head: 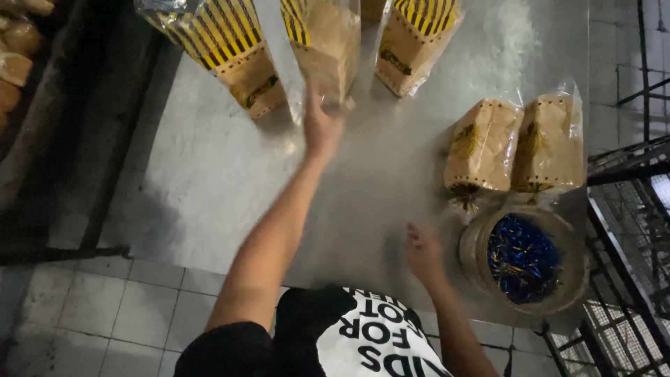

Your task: The person packs loaves of bread into plastic bags and secures them with twist ties, then stacks the bags on shelves and in a metal cart.

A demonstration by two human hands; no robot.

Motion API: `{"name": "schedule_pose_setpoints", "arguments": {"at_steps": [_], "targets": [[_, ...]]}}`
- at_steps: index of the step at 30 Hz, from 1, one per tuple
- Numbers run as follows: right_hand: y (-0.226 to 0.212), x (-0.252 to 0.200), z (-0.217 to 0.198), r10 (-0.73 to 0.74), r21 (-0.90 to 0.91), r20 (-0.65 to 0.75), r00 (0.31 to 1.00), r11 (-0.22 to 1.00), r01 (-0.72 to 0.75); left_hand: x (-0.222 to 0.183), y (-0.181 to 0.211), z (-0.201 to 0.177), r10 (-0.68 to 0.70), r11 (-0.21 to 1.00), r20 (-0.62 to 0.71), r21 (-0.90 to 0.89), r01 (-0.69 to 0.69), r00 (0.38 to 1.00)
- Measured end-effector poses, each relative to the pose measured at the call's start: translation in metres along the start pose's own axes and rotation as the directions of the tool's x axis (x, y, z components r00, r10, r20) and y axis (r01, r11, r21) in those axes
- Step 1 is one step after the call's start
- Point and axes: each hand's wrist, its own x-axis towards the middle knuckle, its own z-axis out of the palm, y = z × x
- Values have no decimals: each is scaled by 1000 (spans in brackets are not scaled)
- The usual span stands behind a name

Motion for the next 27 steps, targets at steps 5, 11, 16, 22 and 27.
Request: {"name": "schedule_pose_setpoints", "arguments": {"at_steps": [5, 11, 16, 22, 27], "targets": [[50, 23, 40, -151, -304, 67, 986, 938, 165, 119, 25, -44, 66, 994, -248, 103, -41, 966], [-3, -12, 7, 108, -289, 228, 968, 956, -38, 288, -63, -20, 349, 937, -295, 141, -321, 889], [14, 2, -1, -76, -210, 129, 989, 972, 102, 196, 12, -32, 429, 903, -165, 50, -427, 888], [-22, 22, -19, -182, -60, 37, 983, 981, 184, 93, 19, -37, 281, 922, -251, -196, -333, 926], [-86, 26, -26, -477, 175, -37, 878, 862, 476, -9, 34, -66, 50, 895, -260, -417, -159, 964]]}}
